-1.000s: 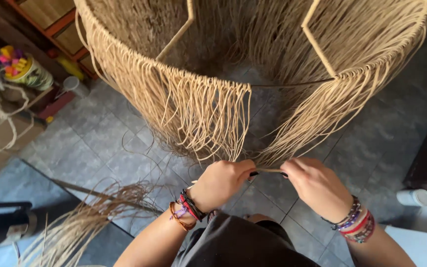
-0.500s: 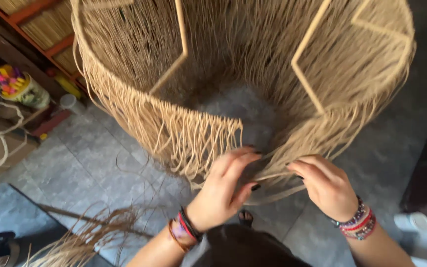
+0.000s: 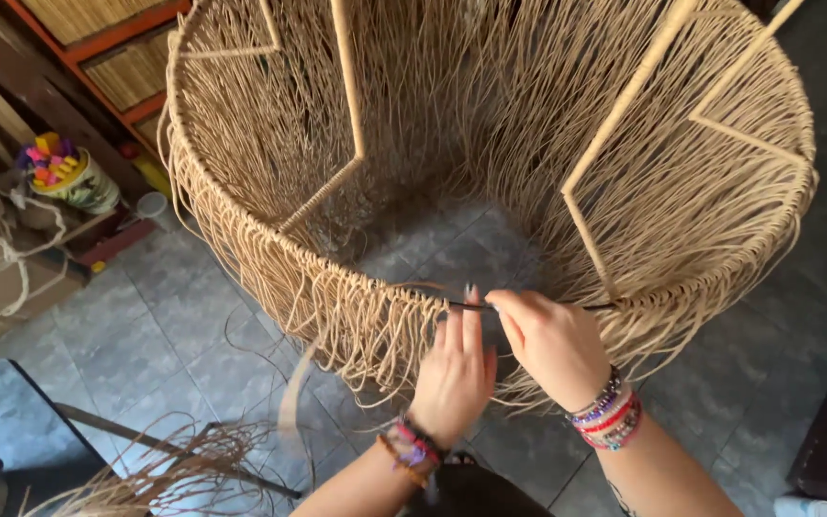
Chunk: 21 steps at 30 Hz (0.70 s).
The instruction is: Weave natural fiber strands onto a circular frame to construct a lampshade.
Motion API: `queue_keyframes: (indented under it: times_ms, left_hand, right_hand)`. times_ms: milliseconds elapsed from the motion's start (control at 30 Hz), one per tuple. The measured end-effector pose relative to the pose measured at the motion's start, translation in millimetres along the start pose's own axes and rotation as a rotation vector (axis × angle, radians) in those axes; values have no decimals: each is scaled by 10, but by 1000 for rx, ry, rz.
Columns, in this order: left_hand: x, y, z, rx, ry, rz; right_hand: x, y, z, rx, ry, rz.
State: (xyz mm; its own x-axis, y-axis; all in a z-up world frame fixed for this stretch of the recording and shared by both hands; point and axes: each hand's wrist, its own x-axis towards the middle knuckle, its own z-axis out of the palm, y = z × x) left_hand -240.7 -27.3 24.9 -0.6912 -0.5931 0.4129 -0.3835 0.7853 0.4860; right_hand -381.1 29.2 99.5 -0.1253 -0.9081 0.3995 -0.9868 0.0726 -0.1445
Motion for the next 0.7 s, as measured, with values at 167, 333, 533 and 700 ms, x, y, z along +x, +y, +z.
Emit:
queue_keyframes:
  times_ms: [167,333,533,700]
  left_hand:
    - [129,-162,230,-296,30,-246]
    - [-227,-110,136,-580,-416,-243]
    - [-28,236,-848,-468,-155,360]
    - [309,220,-658,-512,-46,62]
  right_hand:
    - [-336,-7,26,353,160,6]
    - [-738,44,271,877,-1,222]
    - [-770,302,339,779,-193,-88]
    - [-671,225,372,359,129,-224]
